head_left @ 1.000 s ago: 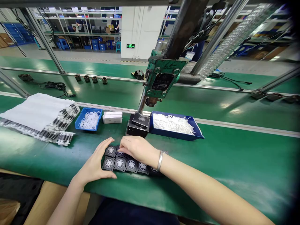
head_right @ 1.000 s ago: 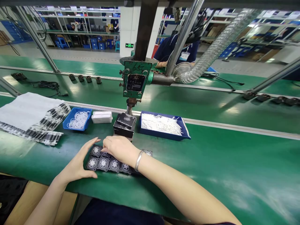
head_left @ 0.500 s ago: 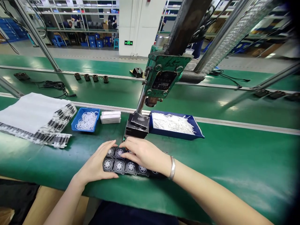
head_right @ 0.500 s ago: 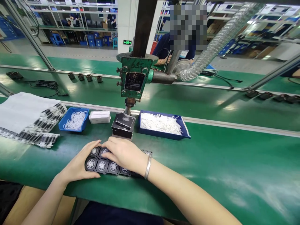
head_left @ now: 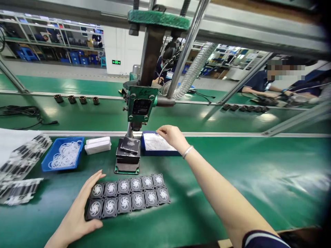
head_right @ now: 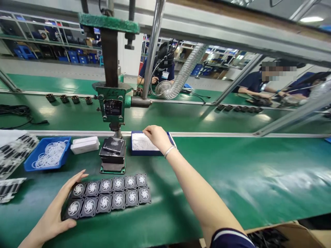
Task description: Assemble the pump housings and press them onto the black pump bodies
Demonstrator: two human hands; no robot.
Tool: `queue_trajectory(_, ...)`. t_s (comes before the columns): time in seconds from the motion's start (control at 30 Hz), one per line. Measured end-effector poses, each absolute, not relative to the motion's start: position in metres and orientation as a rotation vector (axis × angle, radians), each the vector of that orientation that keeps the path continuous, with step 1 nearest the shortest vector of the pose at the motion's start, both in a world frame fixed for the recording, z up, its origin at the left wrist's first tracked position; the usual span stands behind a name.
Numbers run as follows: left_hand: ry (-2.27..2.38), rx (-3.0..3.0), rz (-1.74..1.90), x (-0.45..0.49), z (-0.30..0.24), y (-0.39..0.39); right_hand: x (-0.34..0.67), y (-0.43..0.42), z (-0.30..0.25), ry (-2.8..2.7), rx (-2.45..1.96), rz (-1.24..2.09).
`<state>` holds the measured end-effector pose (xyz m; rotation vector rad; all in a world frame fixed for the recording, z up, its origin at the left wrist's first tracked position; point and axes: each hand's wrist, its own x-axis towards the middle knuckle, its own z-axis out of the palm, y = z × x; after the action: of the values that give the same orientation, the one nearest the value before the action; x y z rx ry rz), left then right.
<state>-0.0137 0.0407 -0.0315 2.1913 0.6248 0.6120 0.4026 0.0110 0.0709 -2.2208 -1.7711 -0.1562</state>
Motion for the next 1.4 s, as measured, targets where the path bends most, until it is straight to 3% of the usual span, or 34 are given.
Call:
queue_trajectory(0.23,0.795,1.957,0.735,-0.015,-0.032,0.036,0.402,0.047,0.034,-2.069,-2.355,-0.289)
queue_trajectory(0.57,0.857,1.891,0.81,-0.011,-0.033,0.036,0.411,0.072,0.039,-2.442,-2.413,-0.342)
queue_trajectory(0.83,0.828,1.889,0.894,-0.016,-0.039,0.044,0.42,0.065,0.034,-2.411,-2.298,-0.332)
queue_trajectory(1.17,1.083,1.75,1.121,-0.001,0.016,0.023,0.384,0.005,0.072,-2.009,-1.864,-0.355)
queue_trajectory(1.4,0.642,2.131,1.063,0.065,0.057,0.01,0.284,-0.057,0.078,-2.283,-1.269,0.017)
